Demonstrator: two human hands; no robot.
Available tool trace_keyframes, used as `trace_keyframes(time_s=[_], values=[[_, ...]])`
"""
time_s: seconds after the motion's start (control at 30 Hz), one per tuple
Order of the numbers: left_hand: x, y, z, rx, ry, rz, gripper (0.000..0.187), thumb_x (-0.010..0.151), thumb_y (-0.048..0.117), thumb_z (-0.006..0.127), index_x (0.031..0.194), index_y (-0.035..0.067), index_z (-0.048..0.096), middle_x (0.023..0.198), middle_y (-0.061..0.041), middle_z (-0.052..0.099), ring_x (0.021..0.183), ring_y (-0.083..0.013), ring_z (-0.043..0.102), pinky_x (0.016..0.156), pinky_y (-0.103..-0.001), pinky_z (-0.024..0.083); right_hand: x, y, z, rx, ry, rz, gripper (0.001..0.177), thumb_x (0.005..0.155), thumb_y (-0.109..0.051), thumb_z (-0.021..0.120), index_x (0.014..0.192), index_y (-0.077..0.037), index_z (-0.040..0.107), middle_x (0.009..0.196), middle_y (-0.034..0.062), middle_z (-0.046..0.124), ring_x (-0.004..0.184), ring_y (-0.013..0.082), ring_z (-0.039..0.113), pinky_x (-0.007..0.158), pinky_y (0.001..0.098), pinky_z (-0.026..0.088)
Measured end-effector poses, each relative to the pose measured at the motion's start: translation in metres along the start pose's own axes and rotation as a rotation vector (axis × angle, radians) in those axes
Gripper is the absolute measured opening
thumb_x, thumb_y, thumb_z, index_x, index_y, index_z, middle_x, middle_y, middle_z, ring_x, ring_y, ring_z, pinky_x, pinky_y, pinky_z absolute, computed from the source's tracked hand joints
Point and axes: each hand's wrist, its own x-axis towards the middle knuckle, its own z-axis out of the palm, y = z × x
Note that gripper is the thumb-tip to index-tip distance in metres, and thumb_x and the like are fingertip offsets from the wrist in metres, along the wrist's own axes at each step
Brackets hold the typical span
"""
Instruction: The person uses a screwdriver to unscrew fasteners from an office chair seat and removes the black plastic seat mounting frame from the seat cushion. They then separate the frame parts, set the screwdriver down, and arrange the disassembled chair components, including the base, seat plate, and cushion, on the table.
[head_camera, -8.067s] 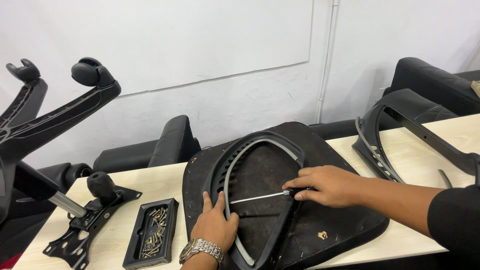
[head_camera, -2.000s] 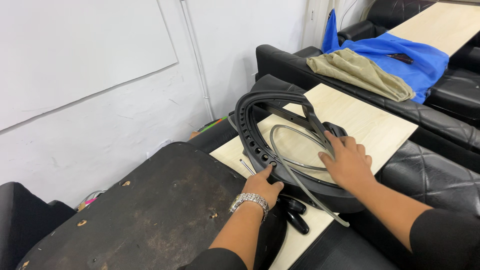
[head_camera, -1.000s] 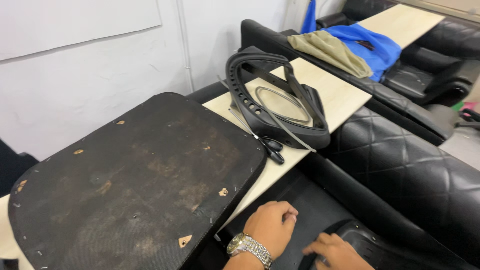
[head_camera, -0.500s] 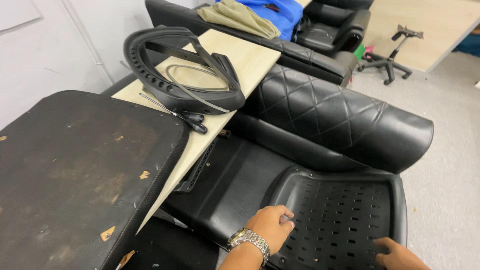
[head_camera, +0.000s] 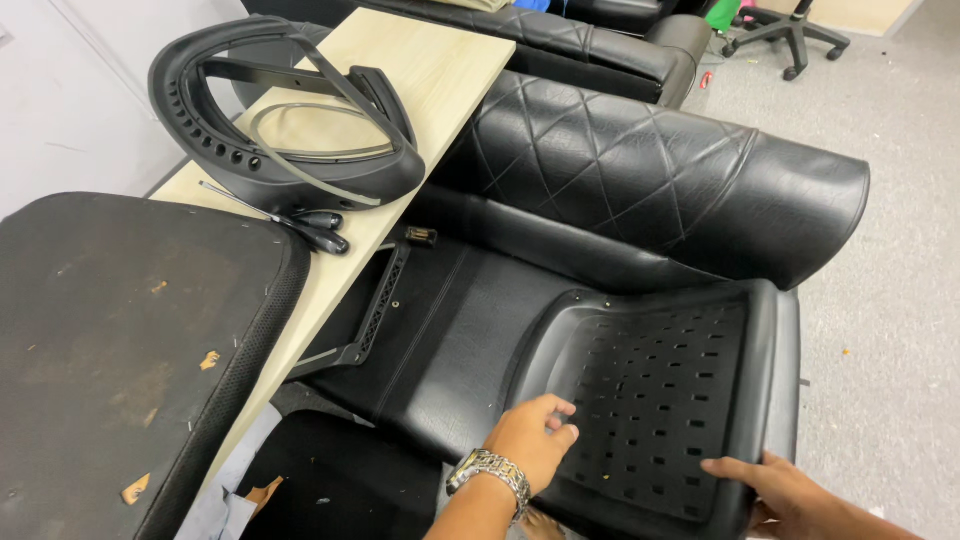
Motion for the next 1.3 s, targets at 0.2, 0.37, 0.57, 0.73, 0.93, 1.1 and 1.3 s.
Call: trace_keyframes(time_s=[0.2, 0.37, 0.57, 0.73, 0.93, 1.1, 1.3], values=[[0.005, 0.006, 0.001, -0.030, -0.002, -0.088, 0.040, 0.089, 0.034, 0.068, 0.128, 0.021, 0.066, 0.122, -0.003, 0.067, 0.109, -0.0180, 0.068, 0.097, -0.035, 0.055, -0.024, -0.039, 0.037, 0.209, -0.112, -0.169, 0.078, 0.076, -0.014, 0.079, 0.141, 0.012, 0.043, 0.126, 0.0346, 0.062, 0.106, 0.0402, 0.067, 0.084, 0.0465, 0.056], [0.016, -0.027, -0.017, 0.102, 0.058, -0.159, 0.044, 0.090, 0.040, 0.069, 0.129, 0.018, 0.067, 0.121, -0.006, 0.067, 0.114, -0.0210, 0.065, 0.101, -0.037, 0.051, -0.080, -0.092, 0.060, 0.223, 0.008, -0.241, 0.065, 0.077, -0.012, 0.076, 0.132, 0.012, 0.051, 0.109, 0.0304, 0.064, 0.082, 0.0355, 0.064, 0.068, 0.0464, 0.054], [0.056, -0.098, -0.044, -0.026, -0.053, -0.171, 0.063, 0.089, 0.056, 0.058, 0.132, 0.011, 0.064, 0.122, -0.013, 0.070, 0.112, -0.0226, 0.068, 0.100, -0.036, 0.053, -0.192, -0.188, 0.015, 0.176, 0.076, -0.486, 0.052, 0.079, -0.025, 0.071, 0.111, 0.014, 0.068, 0.080, 0.0224, 0.070, 0.049, 0.0289, 0.060, 0.048, 0.0416, 0.043], [0.124, -0.110, -0.040, -0.414, -0.286, -0.173, 0.086, 0.088, 0.073, 0.044, 0.137, 0.005, 0.061, 0.123, -0.018, 0.072, 0.109, -0.0231, 0.071, 0.098, -0.035, 0.054, -0.267, -0.229, -0.032, 0.208, 0.139, -0.469, 0.049, 0.085, -0.025, 0.065, 0.118, 0.011, 0.061, 0.093, 0.0362, 0.076, 0.064, 0.0409, 0.073, 0.059, 0.0471, 0.061], [0.140, -0.067, -0.055, -0.645, -0.335, -0.106, 0.116, 0.087, 0.094, 0.026, 0.144, -0.002, 0.057, 0.124, -0.024, 0.074, 0.105, -0.0237, 0.075, 0.095, -0.033, 0.057, -0.337, -0.294, -0.075, 0.127, 0.146, -0.420, 0.056, 0.087, -0.035, 0.062, 0.120, 0.010, 0.059, 0.097, 0.0399, 0.076, 0.072, 0.0471, 0.073, 0.066, 0.0582, 0.062], [0.105, 0.029, -0.127, -0.711, -0.376, 0.005, 0.120, 0.077, 0.096, 0.023, 0.150, 0.004, 0.049, 0.125, -0.018, 0.073, 0.096, -0.0281, 0.074, 0.082, -0.040, 0.060, -0.384, -0.305, -0.072, 0.240, 0.216, -0.707, 0.049, 0.087, -0.032, 0.061, 0.120, 0.005, 0.061, 0.100, 0.0310, 0.075, 0.077, 0.0408, 0.072, 0.073, 0.0553, 0.061], [0.068, 0.143, -0.241, -1.185, -0.192, 0.398, 0.100, 0.076, 0.070, 0.060, 0.157, 0.023, 0.023, 0.142, -0.016, 0.061, 0.112, -0.0308, 0.072, 0.084, -0.043, 0.061, -0.413, -0.317, -0.033, 0.503, 0.192, -1.073, 0.042, 0.088, -0.029, 0.060, 0.119, -0.001, 0.063, 0.102, 0.0202, 0.073, 0.083, 0.0332, 0.071, 0.082, 0.0520, 0.059]])
